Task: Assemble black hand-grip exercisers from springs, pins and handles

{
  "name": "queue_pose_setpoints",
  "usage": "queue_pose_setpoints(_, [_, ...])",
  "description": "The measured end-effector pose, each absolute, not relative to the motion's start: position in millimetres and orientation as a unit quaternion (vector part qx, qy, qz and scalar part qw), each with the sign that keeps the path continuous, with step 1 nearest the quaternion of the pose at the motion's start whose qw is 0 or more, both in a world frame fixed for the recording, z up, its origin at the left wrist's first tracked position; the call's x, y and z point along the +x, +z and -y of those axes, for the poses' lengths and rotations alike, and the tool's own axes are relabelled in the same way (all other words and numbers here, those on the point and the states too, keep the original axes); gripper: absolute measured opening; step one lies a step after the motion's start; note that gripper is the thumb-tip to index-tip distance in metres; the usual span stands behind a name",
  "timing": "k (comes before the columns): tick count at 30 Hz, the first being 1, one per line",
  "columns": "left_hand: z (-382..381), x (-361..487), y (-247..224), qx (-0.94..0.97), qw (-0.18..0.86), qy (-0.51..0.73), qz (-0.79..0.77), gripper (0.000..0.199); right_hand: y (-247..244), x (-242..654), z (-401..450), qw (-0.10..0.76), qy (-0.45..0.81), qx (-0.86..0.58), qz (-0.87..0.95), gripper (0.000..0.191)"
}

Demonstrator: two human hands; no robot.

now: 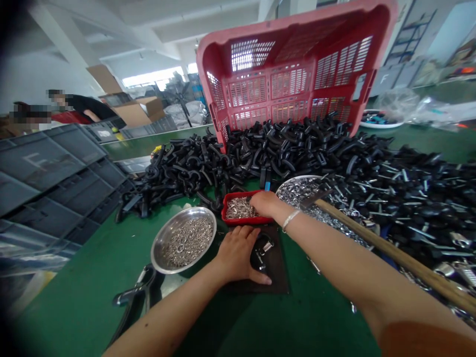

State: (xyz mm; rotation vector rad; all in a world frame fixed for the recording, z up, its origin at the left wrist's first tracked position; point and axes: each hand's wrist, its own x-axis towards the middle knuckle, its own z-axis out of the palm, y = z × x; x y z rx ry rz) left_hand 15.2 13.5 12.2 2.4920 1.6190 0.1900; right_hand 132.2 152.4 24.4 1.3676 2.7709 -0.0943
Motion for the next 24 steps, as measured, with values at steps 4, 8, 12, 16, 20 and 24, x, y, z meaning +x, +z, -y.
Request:
queue_pose_setpoints(4, [-41, 1, 28, 0.814, 0.110, 0.088, -0.563, 0.084, 17, 143, -154, -0.011, -0.035, 0.454, -0.890, 0.016])
queue_pose_setpoints(8, [-92, -4, 36, 0.729, 0.100, 0.054, -0.675, 0.032, 13, 150, -151, -0.069, -0.046, 0.483, -0.872, 0.019])
queue_pose_setpoints(12, [-121, 1, 27, 0.735, 0.133, 0.041, -0.663, 0.020, 12, 154, -151, -0.110, -0.078, 0.496, -0.858, 0.014])
queue_pose_setpoints(16, [-123, 0, 20, 0.727, 0.135, 0.080, -0.668, 0.016, 15, 159, -149, -0.159, -0.117, 0.514, -0.835, 0.010])
queue_pose_setpoints(20, [-114, -6, 26, 0.712, 0.134, 0.127, -0.678, 0.021, 25, 164, -128, -0.190, -0.180, 0.522, -0.812, 0.013])
queue_pose_setpoints(24, [-86, -6, 32, 0.742, 0.193, 0.192, -0.613, 0.020, 28, 176, -87, -0.221, -0.300, 0.494, -0.786, 0.014])
